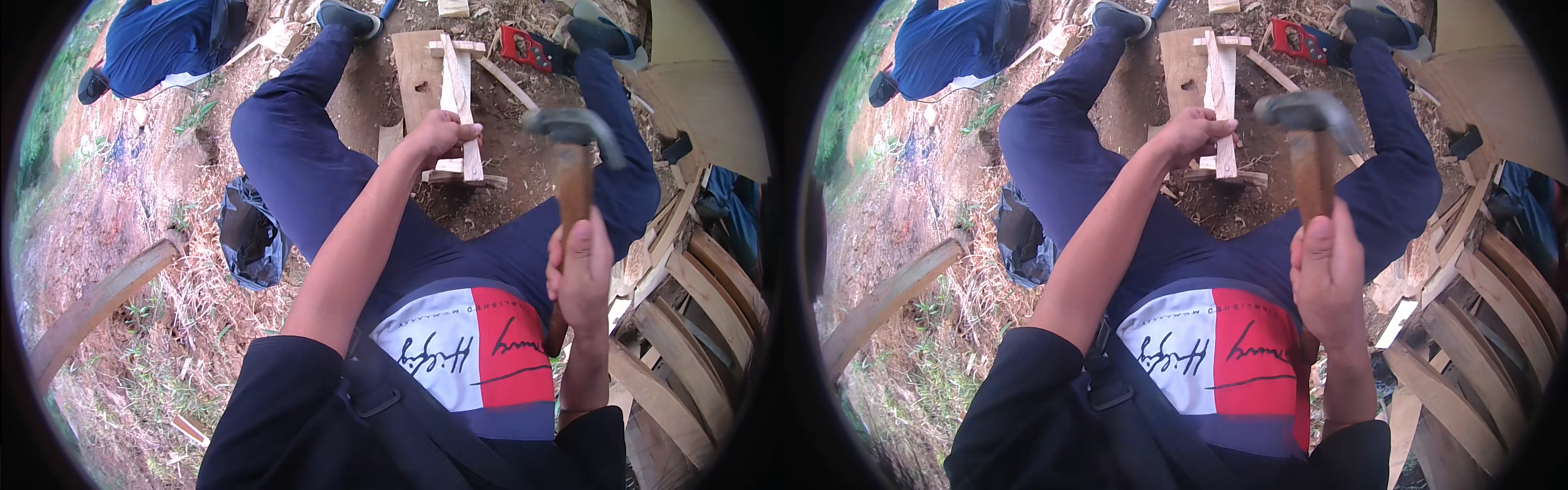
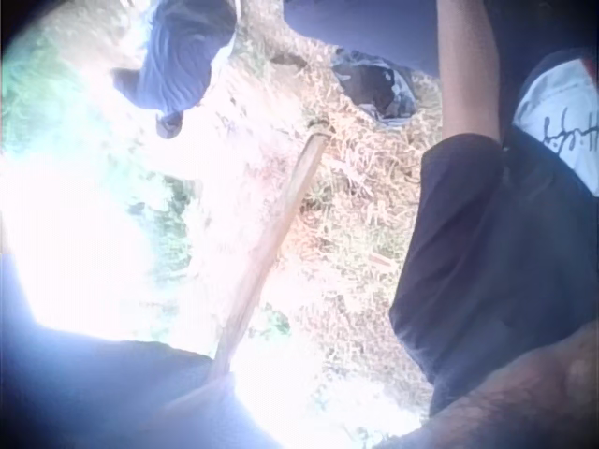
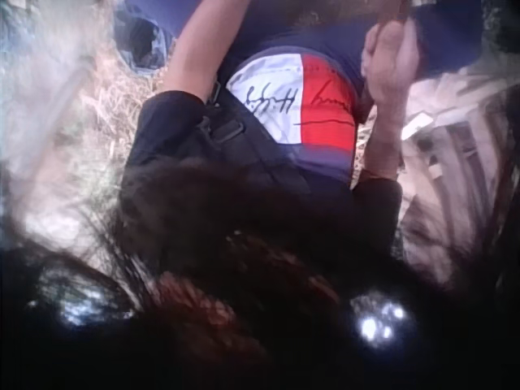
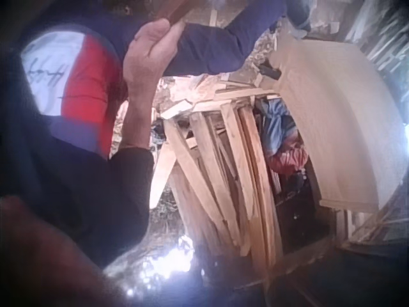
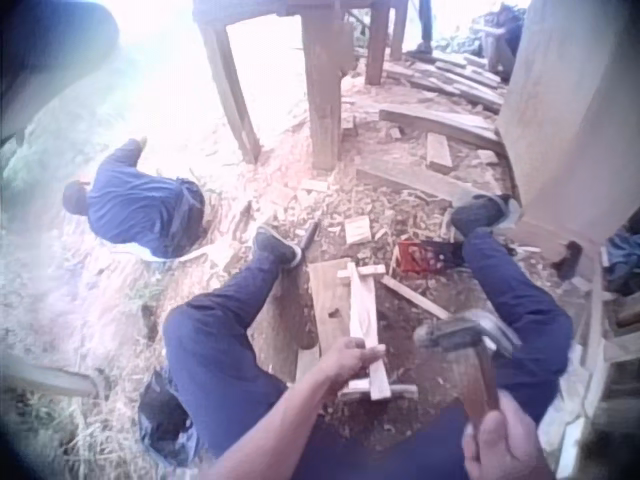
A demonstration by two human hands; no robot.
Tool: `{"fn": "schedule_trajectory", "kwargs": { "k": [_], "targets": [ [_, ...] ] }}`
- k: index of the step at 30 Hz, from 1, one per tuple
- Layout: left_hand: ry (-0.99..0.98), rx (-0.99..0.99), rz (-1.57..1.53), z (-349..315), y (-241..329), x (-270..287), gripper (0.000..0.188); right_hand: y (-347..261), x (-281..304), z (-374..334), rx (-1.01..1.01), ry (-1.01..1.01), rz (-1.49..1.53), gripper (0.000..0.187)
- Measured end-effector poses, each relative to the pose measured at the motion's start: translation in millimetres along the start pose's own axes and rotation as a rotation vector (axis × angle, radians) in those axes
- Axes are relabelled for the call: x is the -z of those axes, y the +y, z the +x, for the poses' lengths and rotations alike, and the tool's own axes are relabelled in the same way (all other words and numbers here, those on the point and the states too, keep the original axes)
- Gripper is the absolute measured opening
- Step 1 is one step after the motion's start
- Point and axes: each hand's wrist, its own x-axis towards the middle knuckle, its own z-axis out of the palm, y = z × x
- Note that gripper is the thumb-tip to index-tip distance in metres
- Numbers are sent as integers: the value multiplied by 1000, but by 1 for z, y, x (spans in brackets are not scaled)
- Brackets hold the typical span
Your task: The person sits on the ground and assembles a small wooden frame using a hammer to drive nails into the wood. They repeatedly adjust the pieces, hammer nails, and inspect the joints. Later, they use a red hand saw to cut a piece of wood and a chisel to shape it.
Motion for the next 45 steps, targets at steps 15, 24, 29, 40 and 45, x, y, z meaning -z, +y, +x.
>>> {"fn": "schedule_trajectory", "kwargs": {
  "k": [15,24,29,40,45],
  "targets": [
    [-30,78,92,-6,9,-5,18,76,-18,18,236,-134,-551,30],
    [40,165,343,-26,13,4,65,21,21,63,-69,101,-75,27],
    [-193,-103,1061,-46,-3,34,85,72,19,110,-287,126,162,33],
    [8,-544,1369,-53,-21,15,27,83,-15,122,-268,-27,357,35],
    [217,-514,1237,-70,14,13,24,85,-6,134,-126,125,604,27]
  ]
}}
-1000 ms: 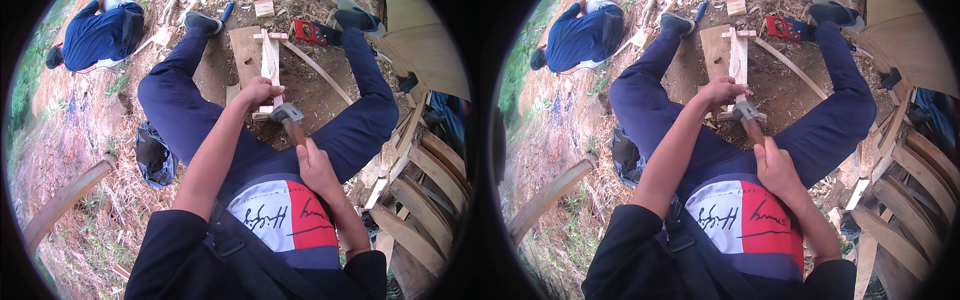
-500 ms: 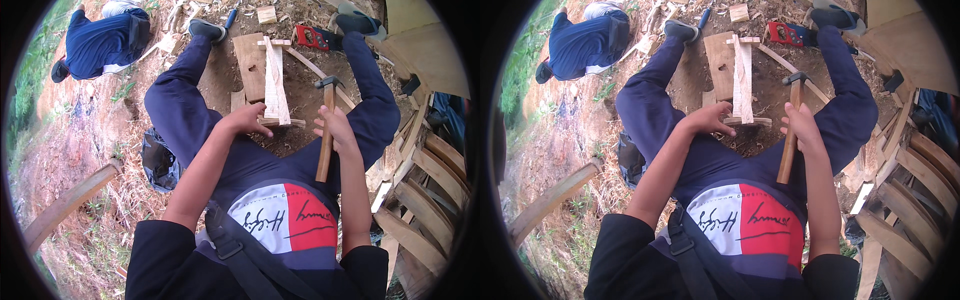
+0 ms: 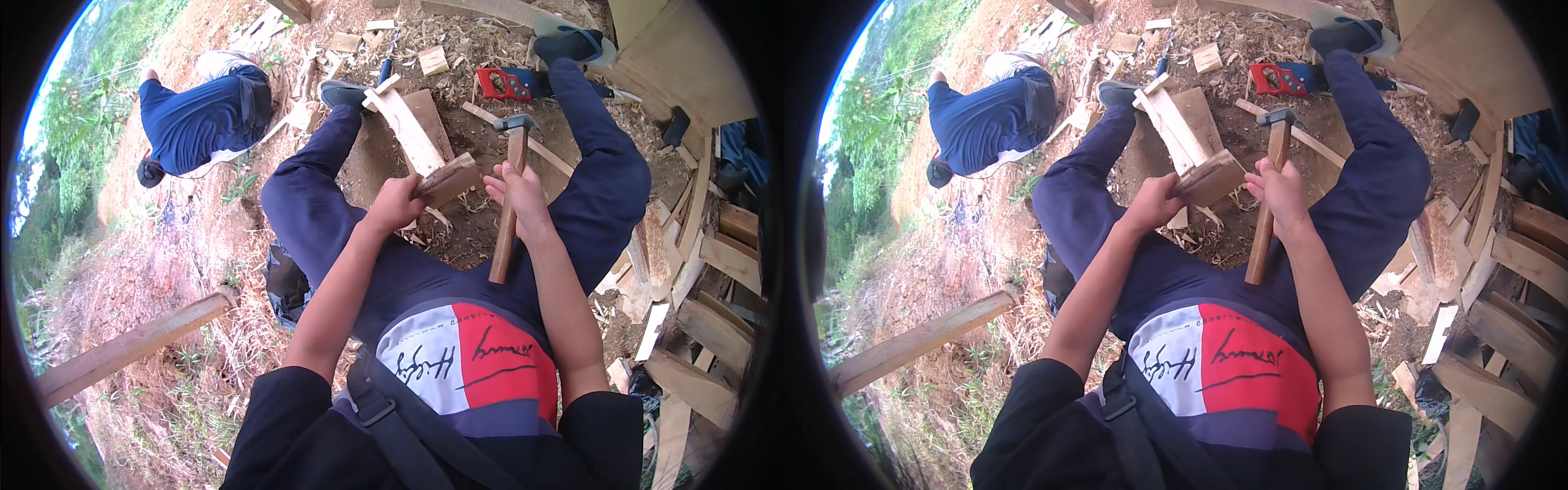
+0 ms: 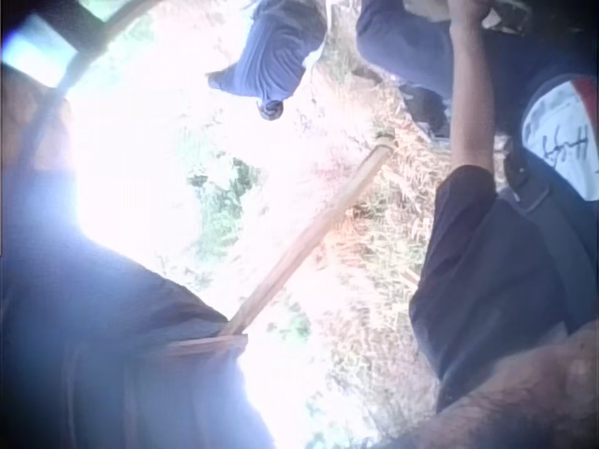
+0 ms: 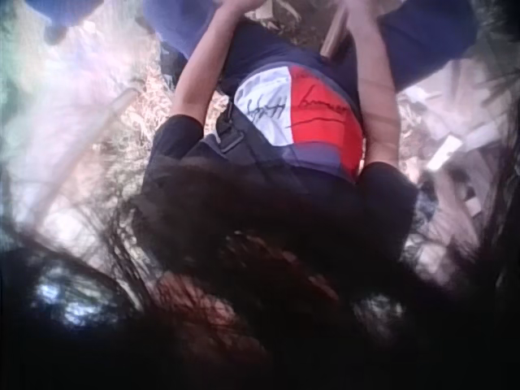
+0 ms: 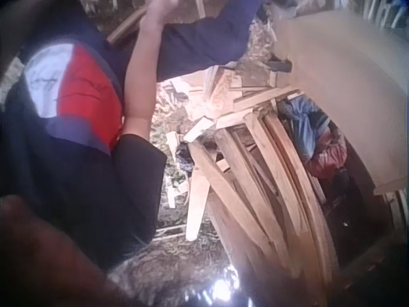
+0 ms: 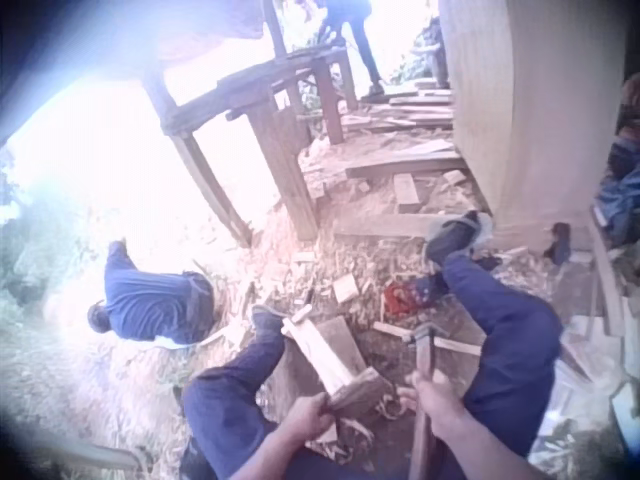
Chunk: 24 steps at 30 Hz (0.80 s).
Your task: The person sits on the ground and assembles a small wooden frame using a hammer to drive nails into the wood. They repeatedly adjust the pieces, hammer nails, and inspect the joints. Later, they use a red hand saw to cut a piece of wood and a chisel to shape it.
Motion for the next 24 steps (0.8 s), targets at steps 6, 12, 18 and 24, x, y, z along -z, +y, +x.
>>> {"fn": "schedule_trajectory", "kwargs": {
  "k": [6,12,18,24],
  "targets": [
    [-4,-5,85,28,-9,20,33,-8,28,-13,-105,72,160,24],
    [-197,-2,267,42,-20,25,36,-12,31,-22,-54,40,182,21],
    [-251,-18,279,35,-17,-16,39,-10,39,-35,71,70,116,22],
    [-317,76,400,36,-42,-19,43,-36,21,-110,50,-91,270,29]
  ]
}}
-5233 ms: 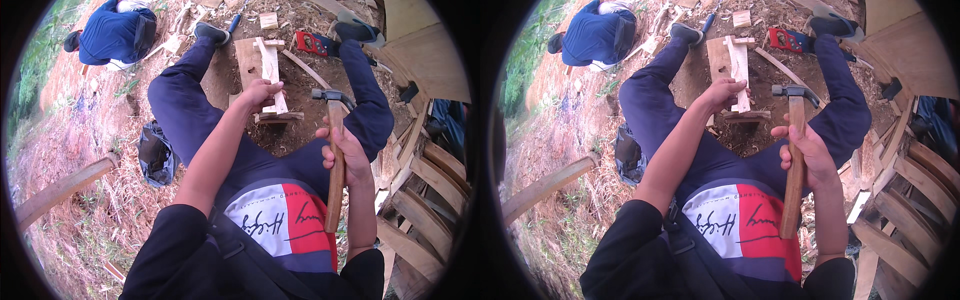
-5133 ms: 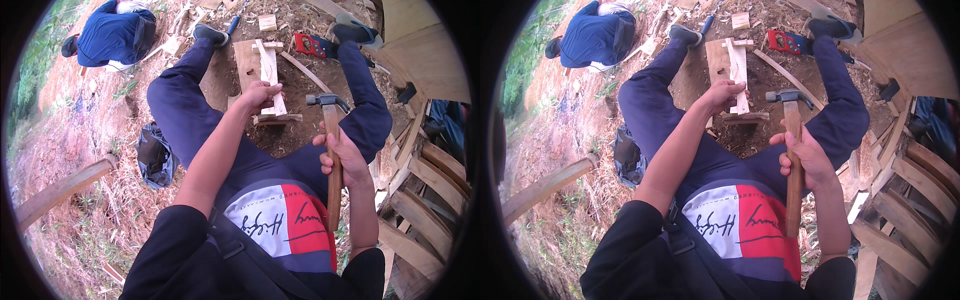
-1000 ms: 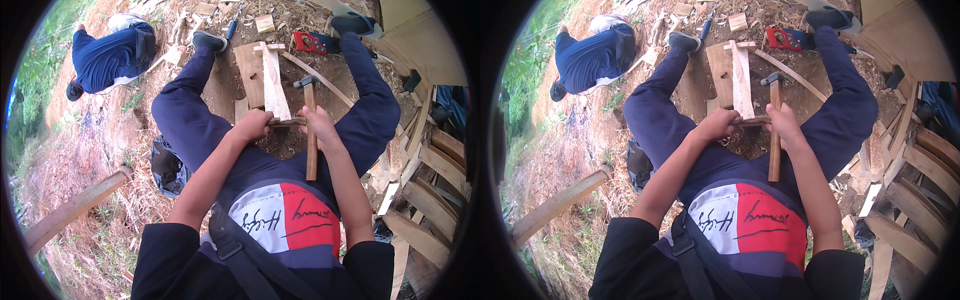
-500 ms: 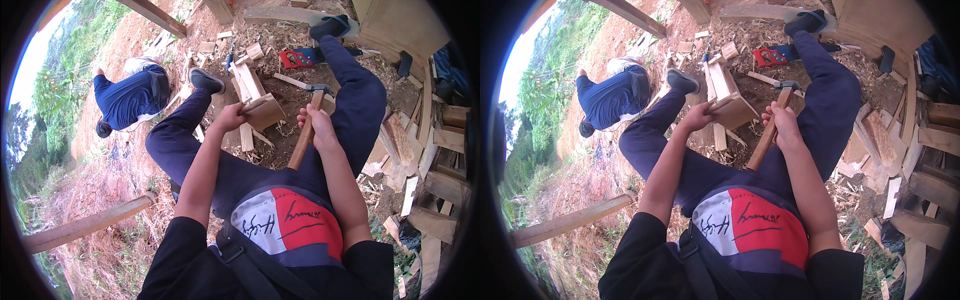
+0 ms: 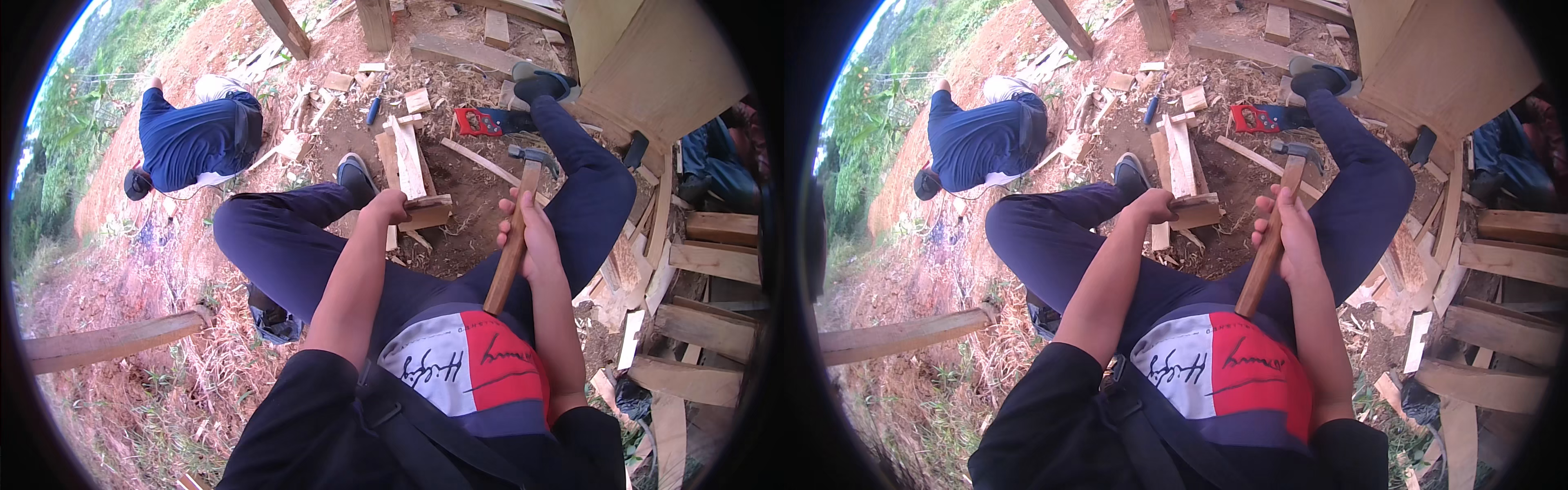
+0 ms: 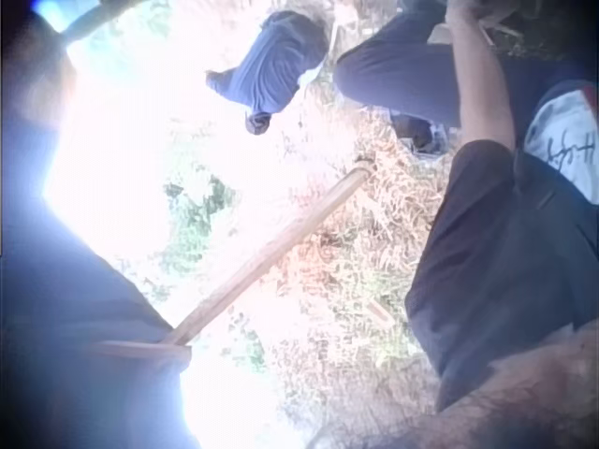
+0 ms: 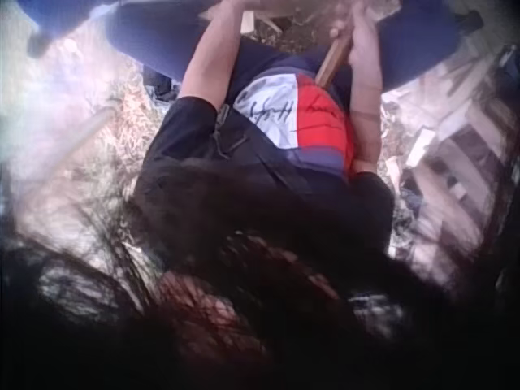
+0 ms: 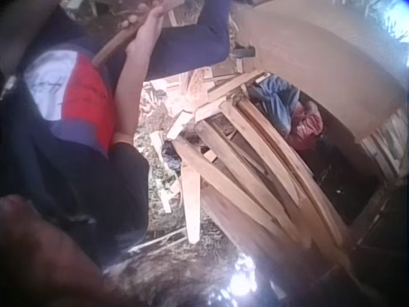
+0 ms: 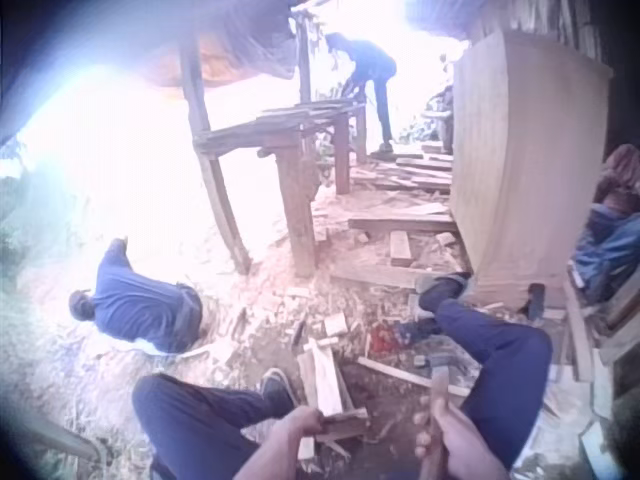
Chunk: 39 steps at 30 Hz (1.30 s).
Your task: The person sits on the ground and assembles a small wooden frame using a hammer to drive nails into the wood. They repeatedly adjust the pieces, hammer nails, and inspect the joints. Later, they use a red hand saw to cut a piece of wood and a chisel to shape it.
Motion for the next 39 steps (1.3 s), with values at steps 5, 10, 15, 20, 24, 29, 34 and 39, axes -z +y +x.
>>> {"fn": "schedule_trajectory", "kwargs": {
  "k": [5,10,15,20,24,29,34,39],
  "targets": [
    [19,115,-145,12,15,3,44,-16,-3,-48,-3,-275,69,38],
    [89,95,-219,17,14,-3,45,-18,-31,-85,167,-318,-44,45],
    [109,130,-319,12,-2,-16,43,-19,-41,-96,266,-332,-170,47],
    [-183,68,-575,14,-23,4,47,-17,-39,-90,252,-404,-227,56],
    [-448,319,-972,14,-29,37,69,-18,-34,-78,140,-348,-225,57],
    [-487,444,-1441,37,-62,43,50,-27,-38,-41,74,-292,-157,56],
    [-76,591,-1873,80,-64,38,74,-22,-49,-35,-128,-404,-334,64],
    [152,400,-2339,118,-10,24,63,-20,-63,-34,-440,-378,-497,63]
  ]
}}
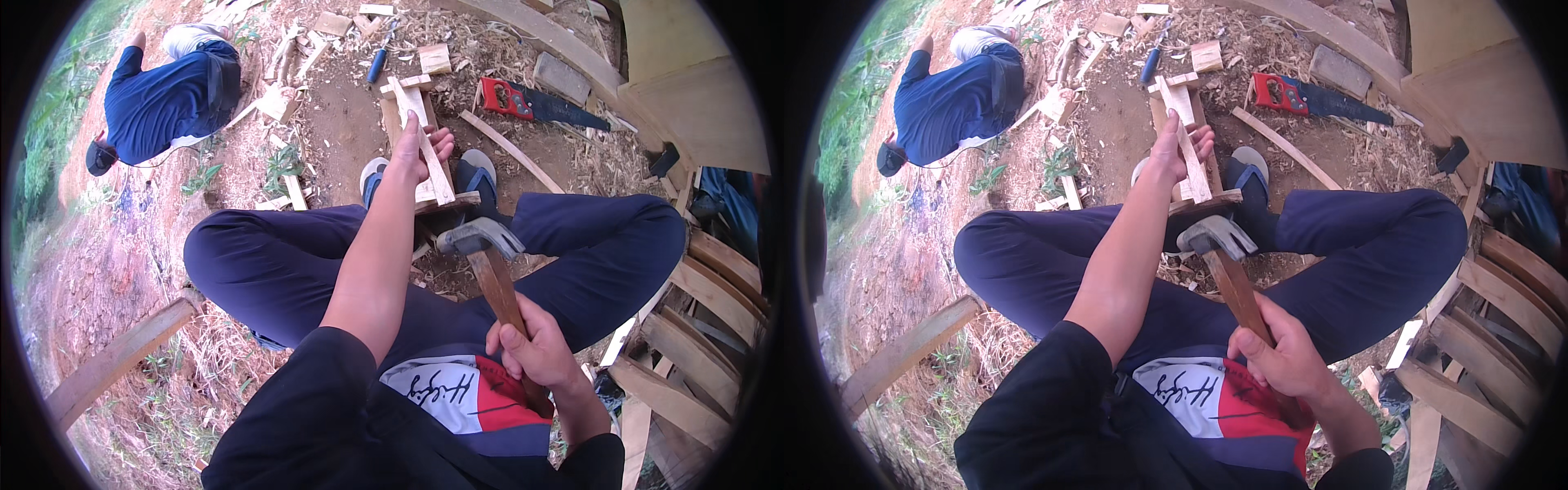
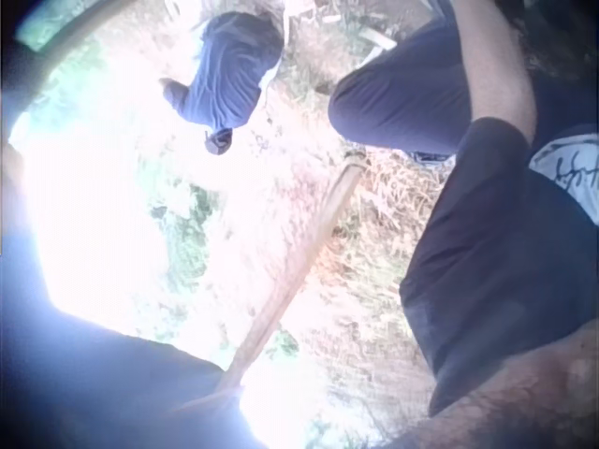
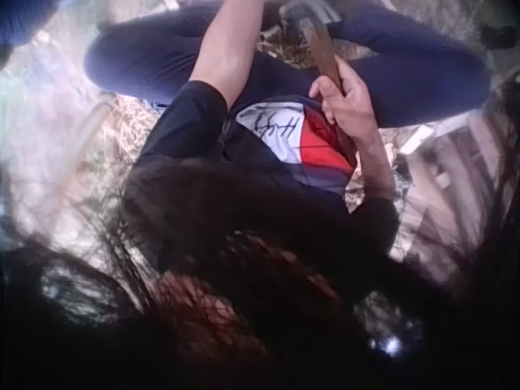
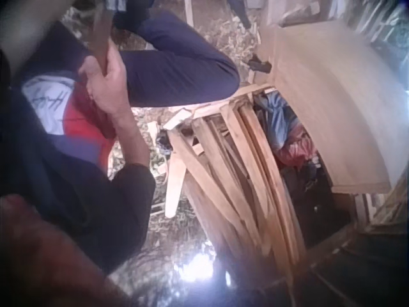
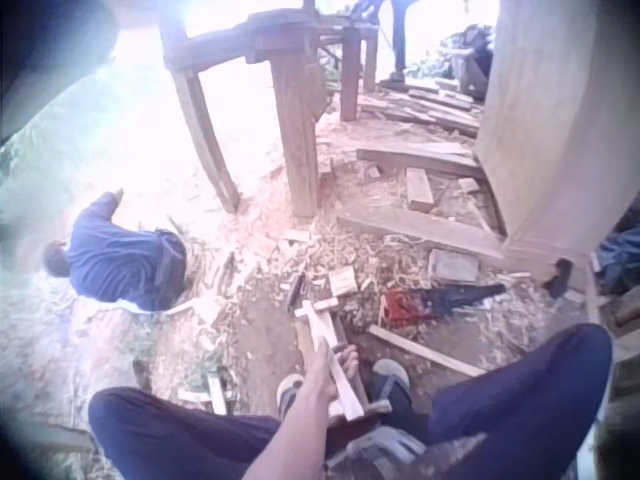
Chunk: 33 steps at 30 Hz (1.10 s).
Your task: The person sits on the ground and assembles a small wooden frame using a hammer to drive nails into the wood. They repeatedly adjust the pieces, hammer nails, and inspect the joints. Later, they use a red hand saw to cut a piece of wood and a chisel to shape it.
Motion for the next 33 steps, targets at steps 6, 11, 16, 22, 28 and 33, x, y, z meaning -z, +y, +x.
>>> {"fn": "schedule_trajectory", "kwargs": {
  "k": [6,11,16,22,28,33],
  "targets": [
    [-244,-14,-167,-5,-3,1,44,-14,-14,37,247,216,-42,64],
    [-191,29,-38,-7,-5,-12,39,12,-11,39,-49,153,-32,73],
    [-195,30,13,-7,-4,-15,36,21,-16,34,-2,200,-299,61],
    [-140,-7,31,-4,-1,-12,38,-16,-24,36,256,443,-623,52],
    [-219,-6,-64,3,-1,-9,37,31,1,61,159,499,-981,39],
    [-232,-30,-48,-3,-1,-5,36,-6,-13,30,404,573,-757,38]
  ]
}}
